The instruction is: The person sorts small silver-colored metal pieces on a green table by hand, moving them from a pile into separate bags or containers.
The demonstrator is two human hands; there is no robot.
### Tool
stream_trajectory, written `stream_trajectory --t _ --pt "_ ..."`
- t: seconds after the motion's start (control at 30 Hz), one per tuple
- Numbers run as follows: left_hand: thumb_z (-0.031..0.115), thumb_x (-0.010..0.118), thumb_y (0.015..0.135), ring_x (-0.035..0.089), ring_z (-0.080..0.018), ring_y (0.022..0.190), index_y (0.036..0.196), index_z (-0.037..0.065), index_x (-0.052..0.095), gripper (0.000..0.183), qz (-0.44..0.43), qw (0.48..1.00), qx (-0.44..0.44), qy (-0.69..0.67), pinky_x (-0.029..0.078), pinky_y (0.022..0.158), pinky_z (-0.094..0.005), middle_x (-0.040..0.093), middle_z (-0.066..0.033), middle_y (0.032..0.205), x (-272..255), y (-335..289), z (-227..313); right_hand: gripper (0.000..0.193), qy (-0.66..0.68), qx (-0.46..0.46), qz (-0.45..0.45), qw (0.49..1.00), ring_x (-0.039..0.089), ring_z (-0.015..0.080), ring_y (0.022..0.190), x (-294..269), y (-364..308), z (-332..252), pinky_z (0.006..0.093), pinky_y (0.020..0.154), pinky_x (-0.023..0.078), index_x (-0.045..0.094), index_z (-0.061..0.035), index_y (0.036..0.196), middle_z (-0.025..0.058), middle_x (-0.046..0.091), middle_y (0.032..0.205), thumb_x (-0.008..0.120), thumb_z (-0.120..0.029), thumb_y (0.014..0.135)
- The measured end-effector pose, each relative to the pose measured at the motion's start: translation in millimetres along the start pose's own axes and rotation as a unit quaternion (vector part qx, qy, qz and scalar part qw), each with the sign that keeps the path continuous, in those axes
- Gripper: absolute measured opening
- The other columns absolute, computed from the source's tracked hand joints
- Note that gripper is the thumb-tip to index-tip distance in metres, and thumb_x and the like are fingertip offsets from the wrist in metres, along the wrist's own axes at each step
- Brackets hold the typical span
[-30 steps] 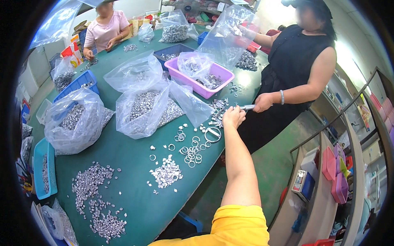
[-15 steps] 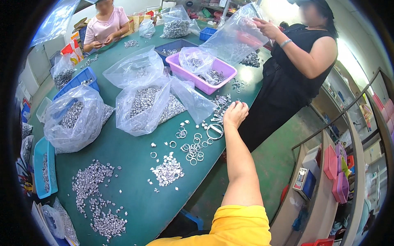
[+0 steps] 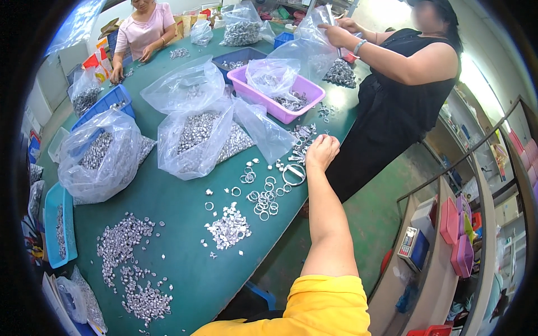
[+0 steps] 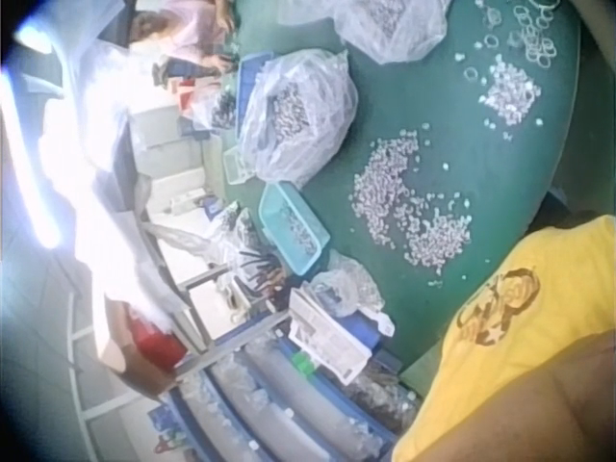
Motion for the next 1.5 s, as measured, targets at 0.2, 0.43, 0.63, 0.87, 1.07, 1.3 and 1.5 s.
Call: stream_trajectory --t 0.2,0.43,0.63,0.87,1.07,1.3,1.5 --pt "0.015 0.056 0.084 0.058 -0.0145 0.070 0.089 0.004 0.061 0.013 -0.001 1.000 0.000 0.000 0.047 0.062 -0.0285 0.061 -0.0075 0.077 -2.7 3.1 -0.4 0.021 -0.002 -0.004 0.001 1.000 0.045 0.0311 0.102 0.7 -0.5 1.6 0.0403 0.090 0.036 0.059 -0.0030 0.093 0.0143 0.049 0.108 0.051 -0.020 0.085" --pt "0.014 0.057 0.083 0.058 -0.0150 0.070 0.088 0.004 0.062 0.012 -0.003 1.000 0.000 -0.004 0.047 0.062 -0.0286 0.061 -0.0078 0.078 -3.0 6.7 -2.8 0.028 -0.012 -0.005 -0.019 1.000 0.045 0.0315 0.104 1.0 1.9 3.7 0.0396 0.092 0.036 0.060 -0.0019 0.097 0.0161 0.049 0.111 0.048 -0.025 0.087" --pt "0.013 0.057 0.083 0.058 -0.0153 0.070 0.088 0.003 0.062 0.012 -0.007 1.000 0.000 -0.006 0.047 0.062 -0.0288 0.061 -0.0080 0.078 -3.3 7.1 -2.8 0.029 -0.017 0.002 -0.025 1.000 0.045 0.0313 0.105 -2.4 0.7 0.5 0.0395 0.092 0.036 0.060 -0.0017 0.097 0.0159 0.049 0.111 0.048 -0.026 0.087" --pt "0.013 0.057 0.083 0.058 -0.0158 0.070 0.088 0.003 0.062 0.012 -0.008 1.000 0.001 -0.005 0.047 0.062 -0.0289 0.061 -0.0083 0.078 -2.9 6.6 -3.9 0.022 -0.009 -0.020 0.014 1.000 0.047 0.0311 0.099 1.3 1.5 5.1 0.0399 0.088 0.038 0.060 -0.0025 0.092 0.0144 0.051 0.105 0.051 -0.021 0.085" --pt "0.012 0.057 0.082 0.058 -0.0162 0.070 0.088 0.003 0.062 0.011 -0.009 1.000 -0.001 -0.006 0.047 0.062 -0.0291 0.061 -0.0085 0.078 -2.7 7.2 -5.2 0.022 -0.001 -0.019 0.013 1.000 0.047 0.0311 0.099 3.6 0.3 3.7 0.0400 0.088 0.038 0.060 -0.0023 0.092 0.0145 0.051 0.104 0.050 -0.021 0.085" --pt "0.011 0.058 0.082 0.058 -0.0166 0.070 0.088 0.003 0.062 0.011 -0.013 1.000 0.002 -0.007 0.047 0.062 -0.0292 0.061 -0.0088 0.078 -2.0 9.0 -5.9 0.023 0.000 -0.026 0.014 1.000 0.047 0.0317 0.098 3.3 0.9 4.5 0.0401 0.088 0.038 0.060 -0.0020 0.092 0.0146 0.051 0.104 0.050 -0.021 0.085" --pt "0.011 0.058 0.081 0.058 -0.0170 0.069 0.088 0.003 0.062 0.011 -0.015 1.000 0.000 -0.005 0.047 0.062 -0.0294 0.061 -0.0091 0.078 -1.3 9.2 -5.4 0.028 -0.014 -0.006 -0.019 1.000 0.046 0.0307 0.103 1.4 0.9 5.1 0.0387 0.091 0.037 0.060 -0.0009 0.096 0.0153 0.049 0.109 0.048 -0.025 0.087"
Point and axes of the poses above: each hand's wrist, its own y-axis towards the middle knuckle, its own x-axis out of the palm, z = x × y, the point moved 1 cm from there along y, towards the middle knuckle
